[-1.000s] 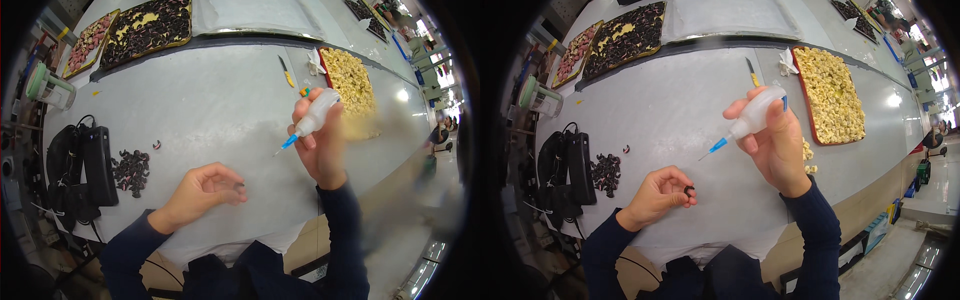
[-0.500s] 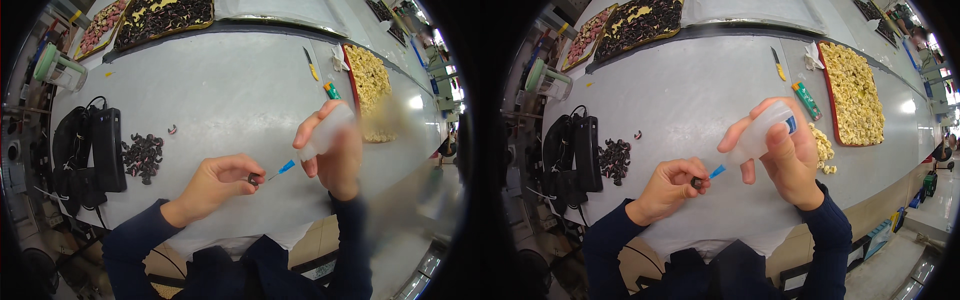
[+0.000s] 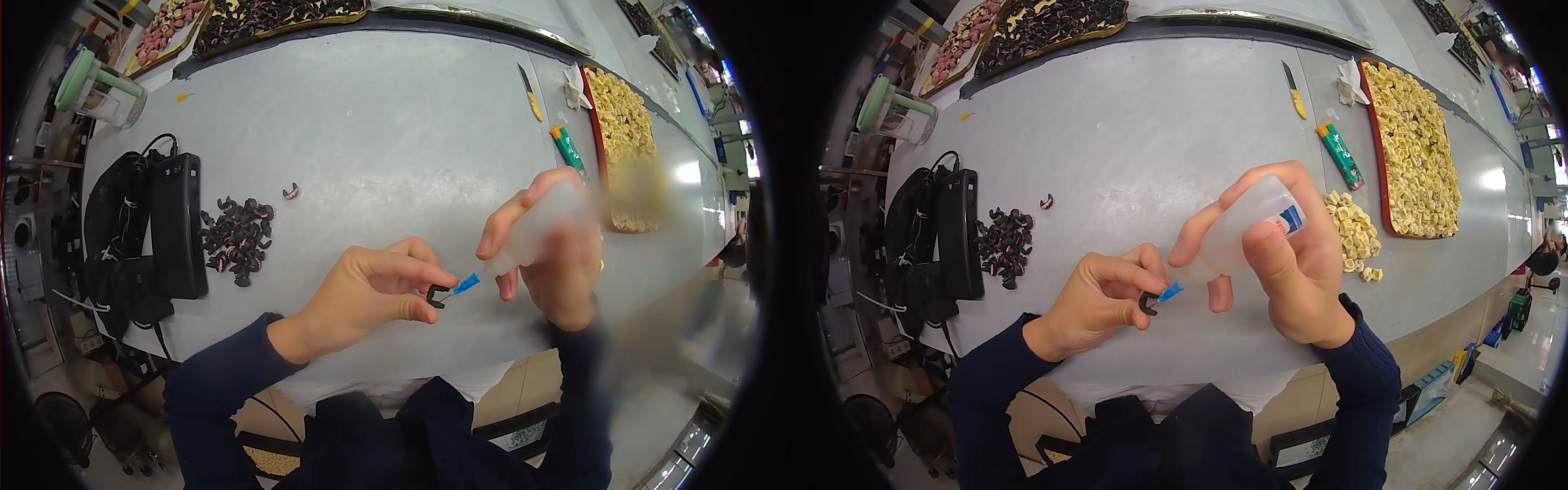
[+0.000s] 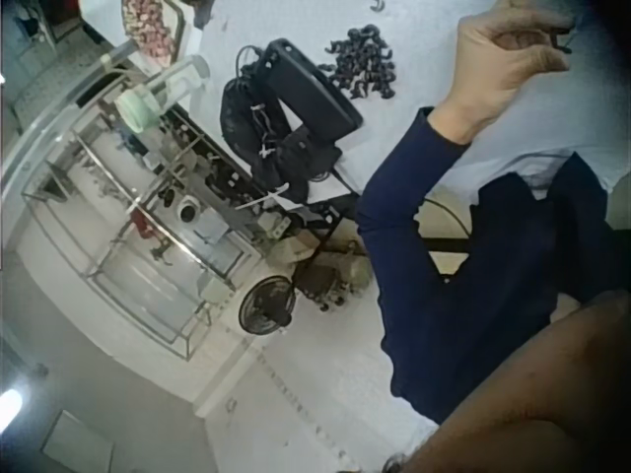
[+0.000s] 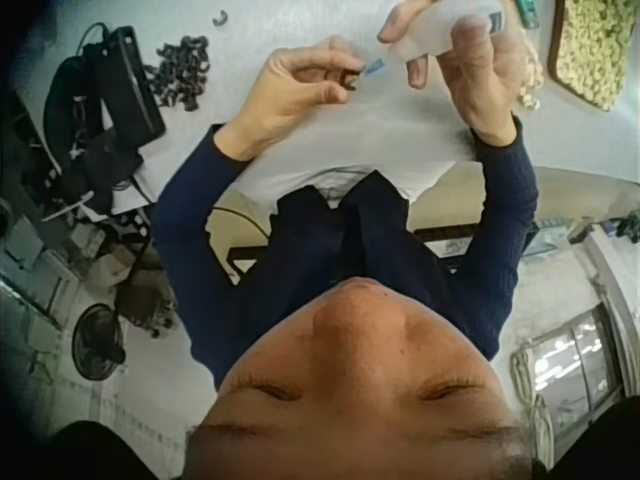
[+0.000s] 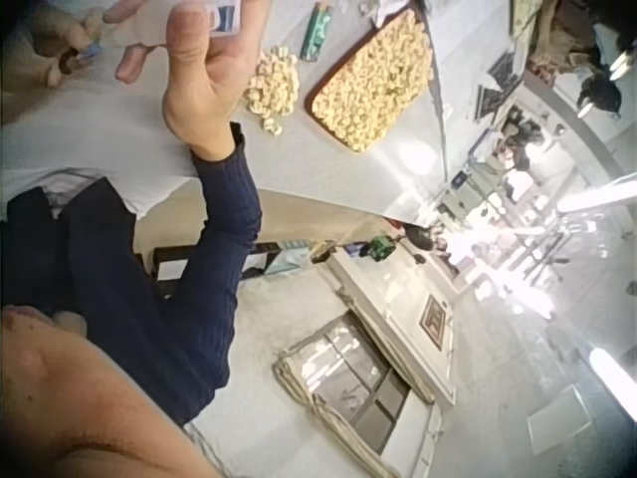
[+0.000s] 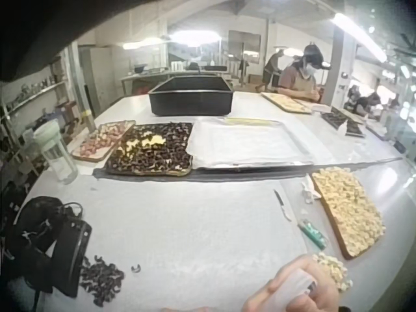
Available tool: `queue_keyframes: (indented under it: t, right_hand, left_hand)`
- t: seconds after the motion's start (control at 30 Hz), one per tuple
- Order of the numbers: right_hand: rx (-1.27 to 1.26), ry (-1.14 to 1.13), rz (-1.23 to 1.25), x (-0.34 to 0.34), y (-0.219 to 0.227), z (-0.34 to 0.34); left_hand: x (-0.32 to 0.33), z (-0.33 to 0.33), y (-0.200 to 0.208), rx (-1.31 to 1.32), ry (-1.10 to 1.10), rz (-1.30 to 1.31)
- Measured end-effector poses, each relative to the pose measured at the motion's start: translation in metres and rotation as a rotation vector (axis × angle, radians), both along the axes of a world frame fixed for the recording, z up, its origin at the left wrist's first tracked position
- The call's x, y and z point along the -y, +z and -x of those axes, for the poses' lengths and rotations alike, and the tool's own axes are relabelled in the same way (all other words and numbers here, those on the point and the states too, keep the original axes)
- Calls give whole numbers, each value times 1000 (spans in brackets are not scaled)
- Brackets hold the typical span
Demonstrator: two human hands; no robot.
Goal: Assembling and gluing small plastic parts at a workbench in a factory.
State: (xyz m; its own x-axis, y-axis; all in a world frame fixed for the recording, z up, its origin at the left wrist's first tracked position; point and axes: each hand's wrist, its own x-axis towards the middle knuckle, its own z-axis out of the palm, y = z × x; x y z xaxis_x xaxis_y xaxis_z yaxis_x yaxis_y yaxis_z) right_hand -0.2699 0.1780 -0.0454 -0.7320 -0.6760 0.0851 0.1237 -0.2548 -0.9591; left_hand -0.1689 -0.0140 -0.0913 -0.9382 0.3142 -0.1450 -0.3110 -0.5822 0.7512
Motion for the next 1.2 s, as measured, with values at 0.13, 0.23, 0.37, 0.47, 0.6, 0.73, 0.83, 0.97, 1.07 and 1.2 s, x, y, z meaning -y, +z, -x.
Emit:
queue_keyframes:
  t: [0.13, 0.23, 0.37, 0.47, 0.6, 0.73, 0.83, 0.97, 1.07, 1.2]
  right_hand:
    - [1, 12, 5, 0, -1, -1]
    - [1, 10, 2, 0, -1, 0]
    - [-15, 12, 3, 0, -2, -1]
    - [-15, 15, 8, 1, -2, -1]
    - [-25, 8, 15, 1, 0, -2]
    - [-46, 3, 2, 0, 1, -2]
    - [-52, -12, 0, 0, 2, -3]
    - [-53, -6, -4, -1, 2, -3]
    - [-61, -9, 9, -1, 0, -2]
    - [-77, -14, 2, -2, 1, -1]
  left_hand:
    - [0, 0, -1, -36, -4, 16]
    - [1, 0, -1, -19, -16, 64]
    - [0, 0, 0, -31, -8, 81]
    - [0, 0, -2, -48, -2, 90]
    - [0, 0, 0, -26, -5, 84]
    - [0, 0, -3, -59, 3, 93]
    - [0, -1, -3, -67, 3, 122]
    - [-1, -1, -2, -62, 9, 109]
    - [-2, -1, -4, -69, 18, 104]
    - [-2, -1, -4, -67, 32, 78]
